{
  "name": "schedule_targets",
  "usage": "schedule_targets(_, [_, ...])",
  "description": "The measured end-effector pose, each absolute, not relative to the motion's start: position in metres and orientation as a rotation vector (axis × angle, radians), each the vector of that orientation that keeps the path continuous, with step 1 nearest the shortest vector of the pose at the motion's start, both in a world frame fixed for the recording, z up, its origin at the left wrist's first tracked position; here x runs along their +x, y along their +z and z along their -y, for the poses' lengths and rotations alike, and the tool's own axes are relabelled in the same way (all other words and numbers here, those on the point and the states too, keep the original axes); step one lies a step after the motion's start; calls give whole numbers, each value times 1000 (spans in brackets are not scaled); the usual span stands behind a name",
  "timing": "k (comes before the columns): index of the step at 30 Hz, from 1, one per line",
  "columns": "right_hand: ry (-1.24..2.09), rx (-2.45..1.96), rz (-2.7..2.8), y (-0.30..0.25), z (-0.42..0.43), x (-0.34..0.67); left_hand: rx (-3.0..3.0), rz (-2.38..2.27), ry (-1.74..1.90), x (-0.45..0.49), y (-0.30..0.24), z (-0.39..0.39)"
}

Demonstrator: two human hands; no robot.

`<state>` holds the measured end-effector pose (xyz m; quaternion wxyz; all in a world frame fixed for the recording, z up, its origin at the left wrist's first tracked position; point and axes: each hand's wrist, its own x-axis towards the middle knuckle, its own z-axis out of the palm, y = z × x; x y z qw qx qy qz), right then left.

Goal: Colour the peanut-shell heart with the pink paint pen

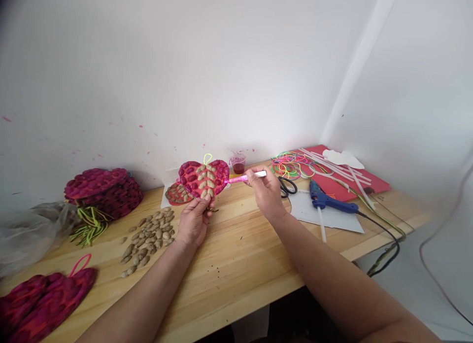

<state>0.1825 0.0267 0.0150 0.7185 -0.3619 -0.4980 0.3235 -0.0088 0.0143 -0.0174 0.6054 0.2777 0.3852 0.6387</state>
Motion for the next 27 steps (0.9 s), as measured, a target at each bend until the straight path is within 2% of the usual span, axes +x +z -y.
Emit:
schedule_targets(15, [773, -812, 1002, 20, -28, 180, 610, -918, 1528, -8, -17, -17])
schedule_targets(21, [695, -910, 988, 31, -40, 196, 554, -919, 1563, -8, -19, -19])
schedule_targets(24, [545, -1057, 1114, 57, -59, 206, 556, -928, 1562, -8, -20, -21])
schedule_targets(27, [228, -1407, 1387, 85, -88, 209, 574, -943, 1560, -8, -22, -21])
